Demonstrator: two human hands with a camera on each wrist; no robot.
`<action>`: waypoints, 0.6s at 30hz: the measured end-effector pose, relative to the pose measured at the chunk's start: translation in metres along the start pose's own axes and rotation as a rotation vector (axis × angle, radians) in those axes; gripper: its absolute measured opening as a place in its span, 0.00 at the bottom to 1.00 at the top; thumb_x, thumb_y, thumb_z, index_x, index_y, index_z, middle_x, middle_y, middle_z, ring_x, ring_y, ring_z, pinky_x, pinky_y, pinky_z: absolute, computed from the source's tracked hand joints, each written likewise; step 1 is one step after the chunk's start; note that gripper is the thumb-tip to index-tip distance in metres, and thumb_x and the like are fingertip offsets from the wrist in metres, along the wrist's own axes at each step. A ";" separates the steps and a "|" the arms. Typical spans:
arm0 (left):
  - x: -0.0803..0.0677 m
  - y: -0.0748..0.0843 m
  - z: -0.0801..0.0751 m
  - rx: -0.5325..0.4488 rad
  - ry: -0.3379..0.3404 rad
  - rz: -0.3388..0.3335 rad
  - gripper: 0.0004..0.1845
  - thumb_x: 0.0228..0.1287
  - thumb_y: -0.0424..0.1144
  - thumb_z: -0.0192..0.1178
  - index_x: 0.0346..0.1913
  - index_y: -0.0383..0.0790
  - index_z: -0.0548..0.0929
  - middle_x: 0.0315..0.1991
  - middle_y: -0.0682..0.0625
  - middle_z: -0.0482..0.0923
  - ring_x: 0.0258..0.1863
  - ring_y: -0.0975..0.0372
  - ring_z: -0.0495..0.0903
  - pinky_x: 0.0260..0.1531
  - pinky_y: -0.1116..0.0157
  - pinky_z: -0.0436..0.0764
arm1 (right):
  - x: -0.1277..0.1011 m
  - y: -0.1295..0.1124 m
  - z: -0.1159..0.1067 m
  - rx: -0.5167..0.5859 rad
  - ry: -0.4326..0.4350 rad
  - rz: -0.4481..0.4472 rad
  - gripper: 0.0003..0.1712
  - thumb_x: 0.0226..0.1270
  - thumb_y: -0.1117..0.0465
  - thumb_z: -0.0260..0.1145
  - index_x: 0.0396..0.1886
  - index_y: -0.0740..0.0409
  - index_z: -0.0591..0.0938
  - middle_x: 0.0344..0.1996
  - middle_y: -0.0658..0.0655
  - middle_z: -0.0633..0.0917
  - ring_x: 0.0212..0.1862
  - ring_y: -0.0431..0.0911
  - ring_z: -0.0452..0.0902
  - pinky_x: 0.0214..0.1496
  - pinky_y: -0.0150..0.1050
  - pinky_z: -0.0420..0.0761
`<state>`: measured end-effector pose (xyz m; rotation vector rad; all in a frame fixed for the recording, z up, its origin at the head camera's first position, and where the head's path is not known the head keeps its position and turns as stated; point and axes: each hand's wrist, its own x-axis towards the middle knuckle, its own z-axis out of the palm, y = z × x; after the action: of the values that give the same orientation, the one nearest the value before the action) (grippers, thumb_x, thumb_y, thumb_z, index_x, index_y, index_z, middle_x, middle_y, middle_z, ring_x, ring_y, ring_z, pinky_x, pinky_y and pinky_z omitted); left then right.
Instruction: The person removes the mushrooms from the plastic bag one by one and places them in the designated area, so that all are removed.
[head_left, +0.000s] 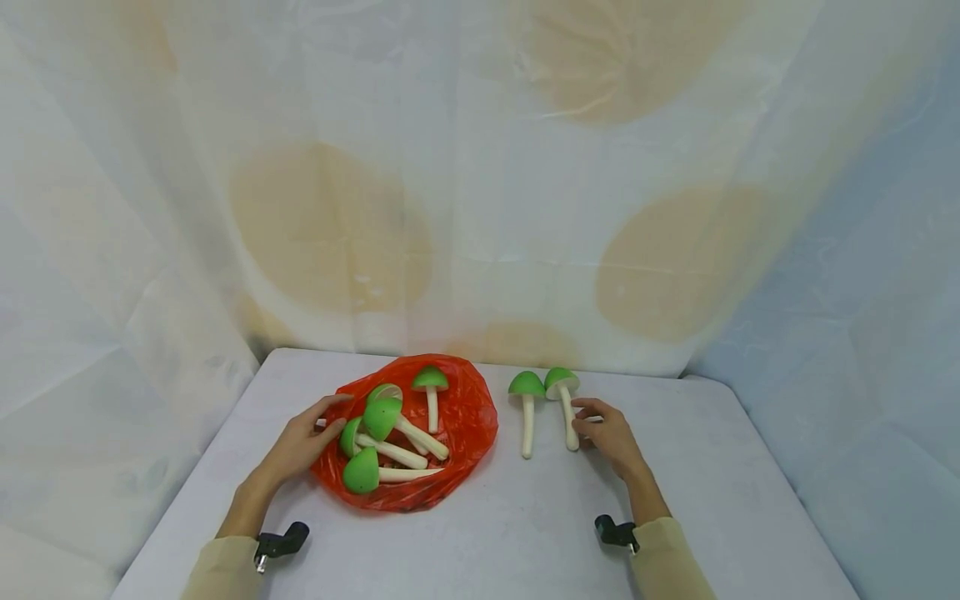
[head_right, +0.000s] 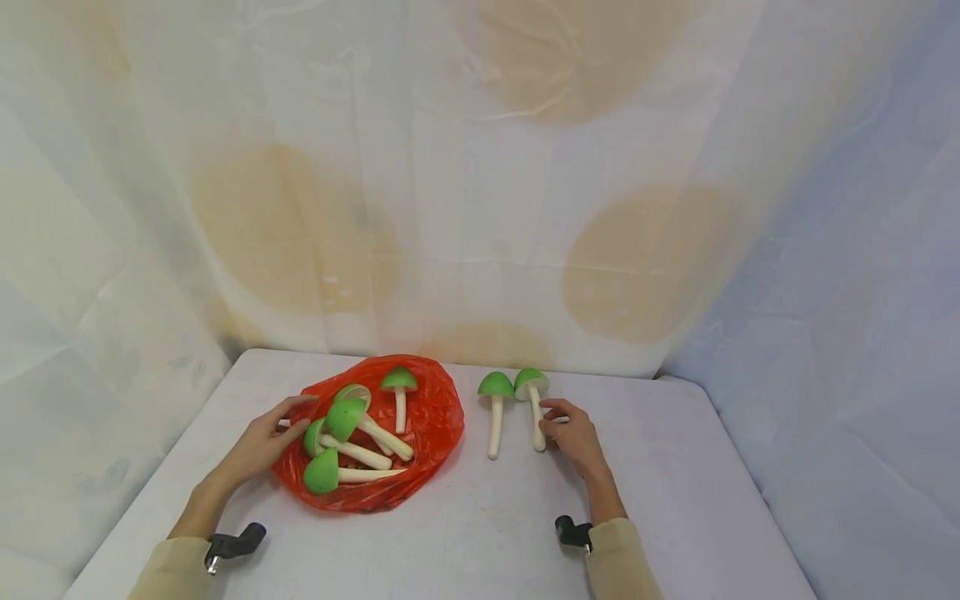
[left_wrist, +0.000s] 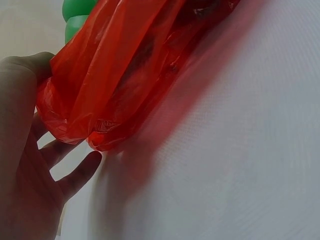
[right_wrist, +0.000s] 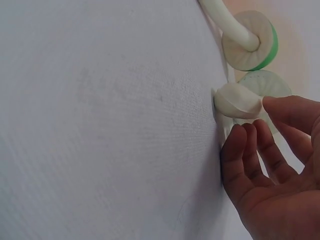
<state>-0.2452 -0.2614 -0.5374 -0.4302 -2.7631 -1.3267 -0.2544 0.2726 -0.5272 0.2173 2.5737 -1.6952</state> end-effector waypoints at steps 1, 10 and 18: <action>0.000 0.000 0.000 0.004 0.000 0.002 0.22 0.75 0.49 0.57 0.68 0.56 0.72 0.68 0.42 0.72 0.58 0.46 0.78 0.52 0.47 0.83 | -0.001 -0.001 0.000 0.001 -0.002 0.002 0.23 0.68 0.66 0.65 0.63 0.58 0.78 0.50 0.63 0.78 0.44 0.52 0.78 0.40 0.42 0.85; 0.001 0.002 0.000 0.000 0.000 -0.018 0.22 0.75 0.47 0.57 0.68 0.57 0.72 0.67 0.43 0.73 0.58 0.47 0.78 0.53 0.46 0.82 | -0.001 -0.007 0.000 -0.027 0.012 -0.050 0.22 0.70 0.63 0.66 0.63 0.56 0.79 0.51 0.62 0.78 0.47 0.52 0.76 0.40 0.40 0.82; -0.001 0.004 -0.002 0.012 -0.005 -0.013 0.22 0.76 0.48 0.57 0.69 0.54 0.71 0.68 0.41 0.72 0.58 0.45 0.78 0.52 0.47 0.83 | -0.001 -0.021 0.004 -0.048 -0.004 -0.134 0.22 0.70 0.60 0.67 0.63 0.55 0.79 0.49 0.60 0.80 0.47 0.51 0.78 0.42 0.40 0.82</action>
<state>-0.2432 -0.2603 -0.5334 -0.4163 -2.7814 -1.3126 -0.2562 0.2611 -0.5098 0.0410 2.6781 -1.6703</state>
